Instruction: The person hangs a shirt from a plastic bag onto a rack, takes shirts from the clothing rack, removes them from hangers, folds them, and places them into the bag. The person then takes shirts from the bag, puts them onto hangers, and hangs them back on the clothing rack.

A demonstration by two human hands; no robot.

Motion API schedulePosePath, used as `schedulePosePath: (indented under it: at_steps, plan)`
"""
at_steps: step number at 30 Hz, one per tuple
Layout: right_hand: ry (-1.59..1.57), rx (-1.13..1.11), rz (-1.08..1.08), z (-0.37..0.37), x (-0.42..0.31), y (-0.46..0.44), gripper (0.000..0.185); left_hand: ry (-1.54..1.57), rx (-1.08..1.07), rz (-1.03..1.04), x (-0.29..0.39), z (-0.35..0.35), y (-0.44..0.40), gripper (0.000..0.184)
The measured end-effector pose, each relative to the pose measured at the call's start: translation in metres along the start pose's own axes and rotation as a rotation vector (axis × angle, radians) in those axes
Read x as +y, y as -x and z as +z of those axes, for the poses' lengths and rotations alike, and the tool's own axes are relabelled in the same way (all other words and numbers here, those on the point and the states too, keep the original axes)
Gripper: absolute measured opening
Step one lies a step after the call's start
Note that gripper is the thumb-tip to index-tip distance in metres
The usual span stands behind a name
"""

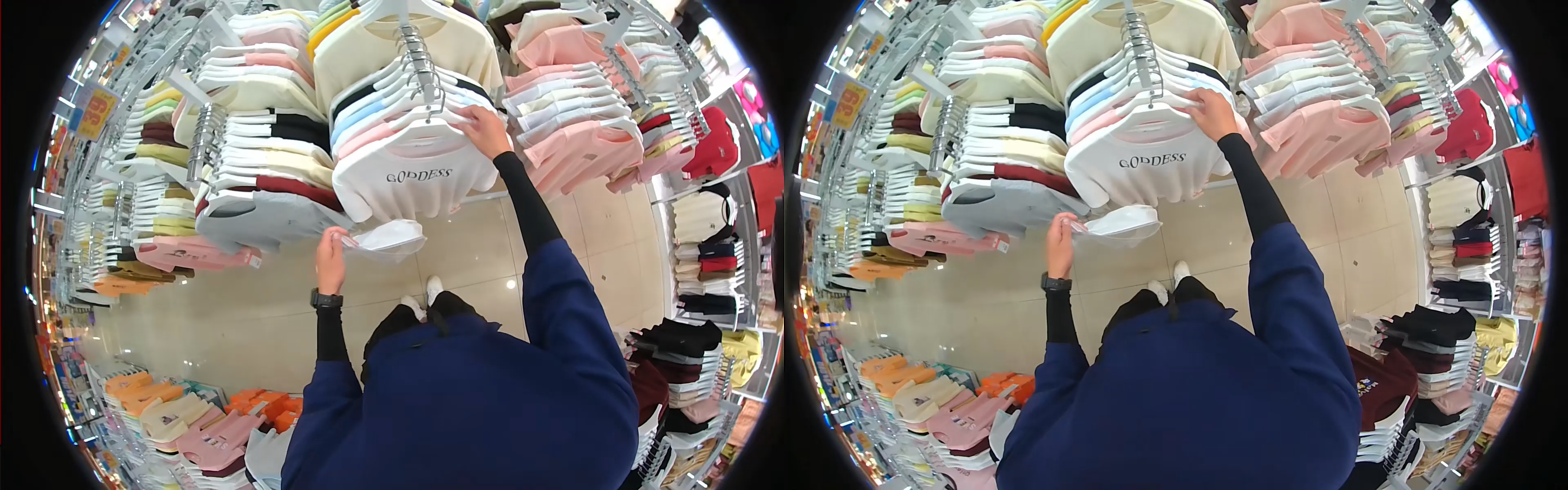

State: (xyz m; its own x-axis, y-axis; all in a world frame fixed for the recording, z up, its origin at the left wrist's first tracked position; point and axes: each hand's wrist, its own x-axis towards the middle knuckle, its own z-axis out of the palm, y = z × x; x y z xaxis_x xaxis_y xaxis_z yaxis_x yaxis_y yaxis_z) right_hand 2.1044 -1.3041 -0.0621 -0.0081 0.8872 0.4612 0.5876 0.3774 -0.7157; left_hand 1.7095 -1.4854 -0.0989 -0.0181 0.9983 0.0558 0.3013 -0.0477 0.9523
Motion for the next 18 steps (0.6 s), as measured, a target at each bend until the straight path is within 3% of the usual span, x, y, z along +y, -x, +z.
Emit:
schedulePosePath:
  at_steps: [5, 9, 12, 16, 18]
  plan:
    - [0.196, -0.228, 0.015, -0.010, -0.035, 0.010, 0.031, 0.322, 0.075, -0.090, -0.003, 0.036, 0.004, 0.021]
    - [0.138, -0.082, -0.048, 0.003, -0.027, 0.035, 0.026, 0.495, -0.066, -0.311, 0.028, 0.050, -0.005, 0.021]
    - [0.233, 0.055, -0.089, 0.002, -0.024, 0.049, 0.030, 0.380, -0.100, -0.305, 0.057, 0.059, -0.011, 0.022]
    - [0.280, 0.057, 0.031, -0.020, -0.035, 0.046, 0.028, 0.337, -0.145, -0.283, 0.072, 0.081, -0.014, 0.024]
    - [0.344, 0.085, -0.033, -0.030, -0.031, 0.040, 0.028, 0.293, -0.169, -0.263, 0.071, 0.095, -0.015, 0.024]
